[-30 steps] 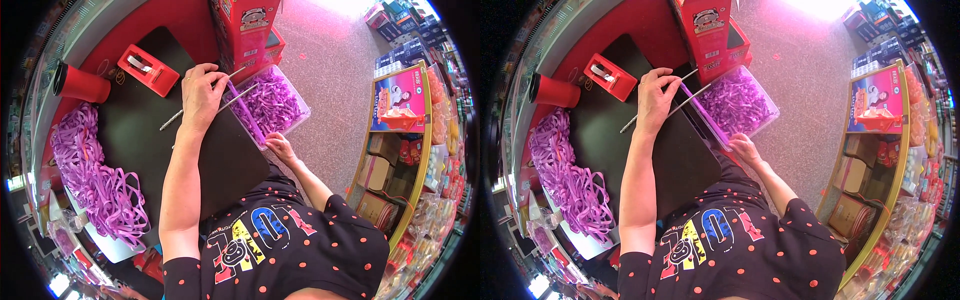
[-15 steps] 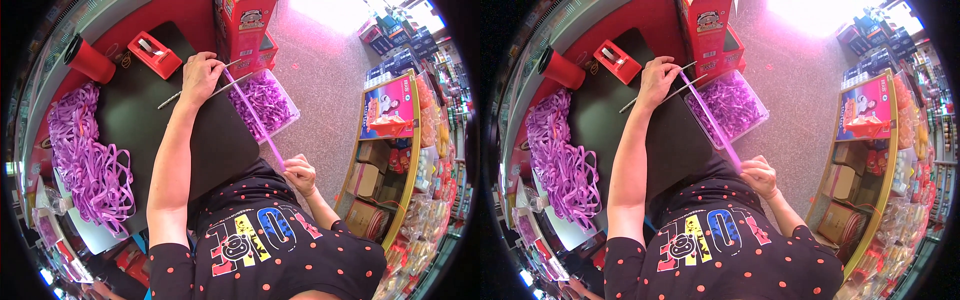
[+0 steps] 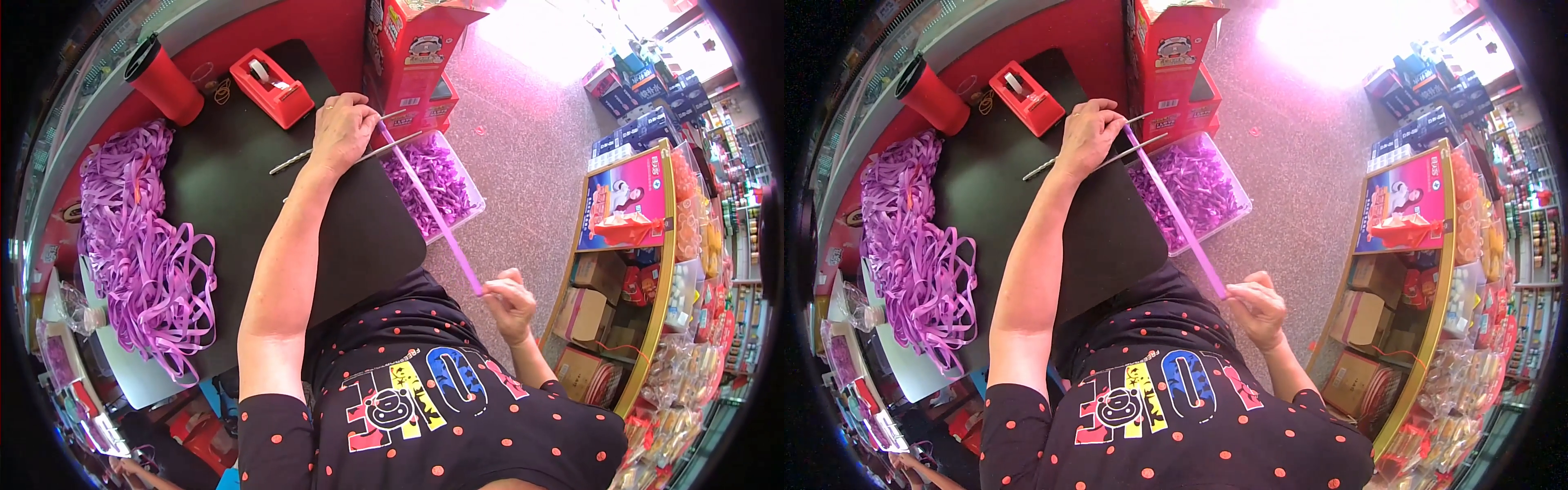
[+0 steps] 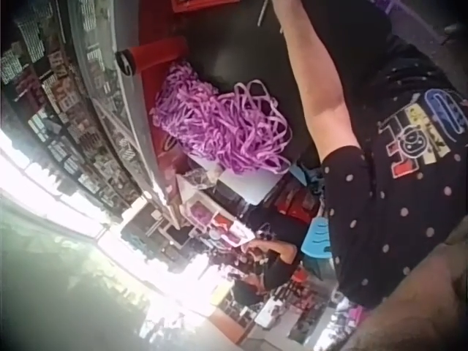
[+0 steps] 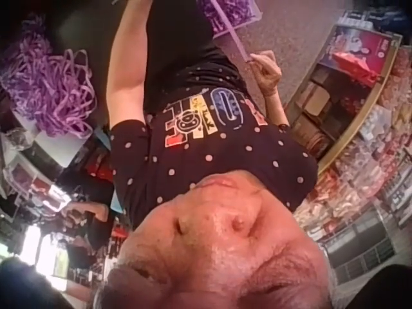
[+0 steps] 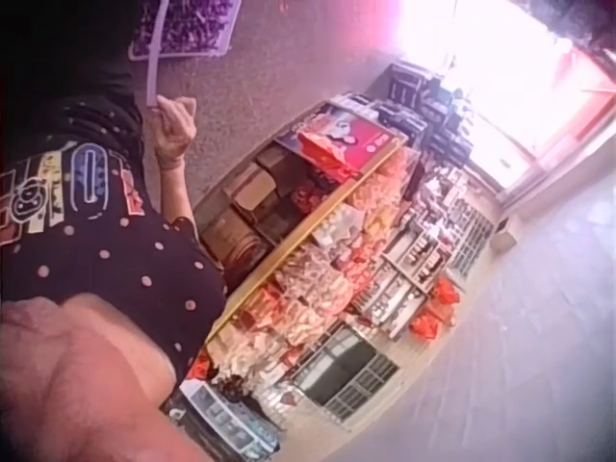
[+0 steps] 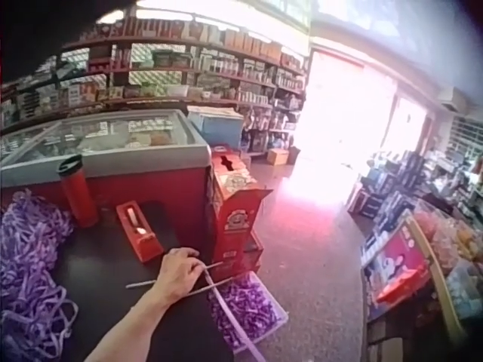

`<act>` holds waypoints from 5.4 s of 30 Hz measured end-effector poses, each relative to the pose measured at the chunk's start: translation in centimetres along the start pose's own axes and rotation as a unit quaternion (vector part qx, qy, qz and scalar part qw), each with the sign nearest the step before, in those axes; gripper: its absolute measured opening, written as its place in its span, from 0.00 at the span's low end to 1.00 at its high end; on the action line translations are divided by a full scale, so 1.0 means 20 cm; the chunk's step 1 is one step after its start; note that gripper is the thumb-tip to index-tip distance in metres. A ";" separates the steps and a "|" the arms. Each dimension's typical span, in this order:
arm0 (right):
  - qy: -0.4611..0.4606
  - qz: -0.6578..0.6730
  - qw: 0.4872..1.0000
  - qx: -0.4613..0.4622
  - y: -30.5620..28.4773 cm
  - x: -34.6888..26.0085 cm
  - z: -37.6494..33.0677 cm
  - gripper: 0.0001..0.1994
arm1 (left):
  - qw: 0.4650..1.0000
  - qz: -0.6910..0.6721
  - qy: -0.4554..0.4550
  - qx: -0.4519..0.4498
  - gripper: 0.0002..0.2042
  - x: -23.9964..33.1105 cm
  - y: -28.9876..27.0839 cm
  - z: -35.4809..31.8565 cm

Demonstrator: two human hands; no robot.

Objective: The person is wrapping and tying purple ribbon around two parallel metal rods to create decorative bows.

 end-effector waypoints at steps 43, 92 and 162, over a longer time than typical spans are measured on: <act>0.269 0.408 0.848 -0.207 1.34 0.67 1.76 0.34 | 0.997 -0.058 -0.032 0.050 0.10 0.06 -0.08 -0.01; -0.036 0.321 0.946 -0.006 0.30 -0.02 0.83 0.30 | 0.998 -0.044 -0.026 0.040 0.09 0.06 -0.07 -0.01; -0.061 -0.019 0.994 -0.083 0.64 -0.21 1.34 0.12 | 0.374 -0.844 -0.383 0.017 0.45 0.49 0.15 -0.34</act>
Point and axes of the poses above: each hand's wrist, its own z-axis towards the middle knuckle, its own y-axis out of the palm, x = y × z, the point moved 4 cm from there along z, towards the middle knuckle, and after that the axes turned 2 degrees about x, right-handed, at the moved point
